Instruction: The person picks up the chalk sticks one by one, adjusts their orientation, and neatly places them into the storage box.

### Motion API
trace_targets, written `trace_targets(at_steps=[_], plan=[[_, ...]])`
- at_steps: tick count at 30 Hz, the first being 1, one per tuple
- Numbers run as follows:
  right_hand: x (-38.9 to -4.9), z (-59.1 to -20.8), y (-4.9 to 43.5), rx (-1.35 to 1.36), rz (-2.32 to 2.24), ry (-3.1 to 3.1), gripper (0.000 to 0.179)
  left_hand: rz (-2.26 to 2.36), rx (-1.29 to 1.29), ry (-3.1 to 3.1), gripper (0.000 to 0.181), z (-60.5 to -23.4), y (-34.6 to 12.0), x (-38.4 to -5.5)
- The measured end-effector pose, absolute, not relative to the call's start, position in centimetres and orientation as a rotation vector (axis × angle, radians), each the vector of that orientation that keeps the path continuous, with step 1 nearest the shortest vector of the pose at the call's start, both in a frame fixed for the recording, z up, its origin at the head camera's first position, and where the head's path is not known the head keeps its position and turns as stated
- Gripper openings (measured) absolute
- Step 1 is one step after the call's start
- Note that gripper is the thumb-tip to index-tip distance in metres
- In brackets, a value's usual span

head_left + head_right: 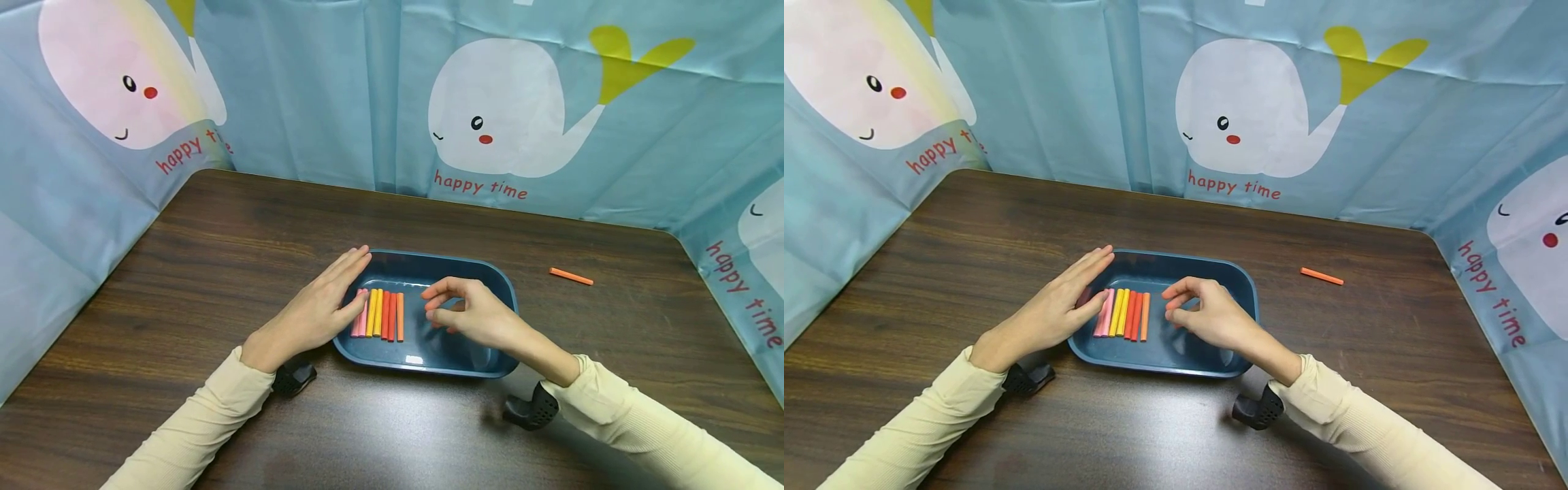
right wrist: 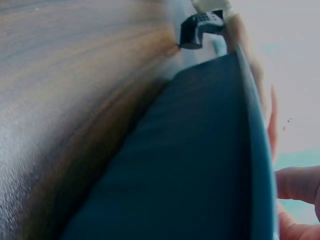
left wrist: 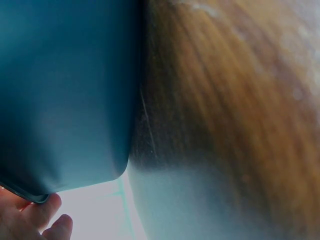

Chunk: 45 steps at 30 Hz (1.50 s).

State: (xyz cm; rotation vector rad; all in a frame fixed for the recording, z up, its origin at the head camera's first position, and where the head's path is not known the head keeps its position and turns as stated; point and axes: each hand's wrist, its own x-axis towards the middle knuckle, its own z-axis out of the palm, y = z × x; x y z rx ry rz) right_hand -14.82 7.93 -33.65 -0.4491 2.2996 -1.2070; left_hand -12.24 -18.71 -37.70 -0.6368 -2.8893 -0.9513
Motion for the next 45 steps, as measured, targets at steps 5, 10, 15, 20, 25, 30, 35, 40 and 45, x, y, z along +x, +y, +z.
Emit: trace_targets(at_steps=[5,10,15,20,25,30,35,40,45], plan=[[-14.9,-33.2,8.8,-0.482,-1.219,2.311,0.034,-0.950,-0.633,-2.893,0.065,-37.7,-18.7,-12.2],[-15.1,-32.7,9.8,-0.465,-1.226,2.317,0.036,-0.950,-0.634,-2.893,0.066,-37.6,-18.7,-12.2],[-15.3,-32.3,10.9,-0.477,-1.253,2.316,0.039,-0.947,-0.637,-2.890,0.065,-37.6,-18.7,-12.3],[-15.5,-31.9,11.7,-0.503,-1.245,2.345,0.040,-0.940,-0.644,-2.879,0.064,-37.6,-18.8,-12.3],[-15.8,-31.5,12.6,-0.504,-1.234,2.380,0.039,-0.935,-0.650,-2.876,0.063,-37.7,-18.8,-12.3],[-16.0,-31.3,13.6,-0.521,-1.249,2.407,0.036,-0.932,-0.649,-2.876,0.063,-37.7,-18.7,-12.3],[-16.3,-31.2,14.9,-0.548,-1.232,2.452,0.035,-0.931,-0.649,-2.875,0.064,-37.6,-18.7,-12.3],[-16.8,-31.1,16.2,-0.558,-1.217,2.509,0.033,-0.931,-0.655,-2.864,0.064,-37.6,-18.7,-12.3],[-17.3,-31.2,17.2,-0.550,-1.197,2.561,0.032,-0.932,-0.650,-2.865,0.064,-37.7,-18.7,-12.2]])
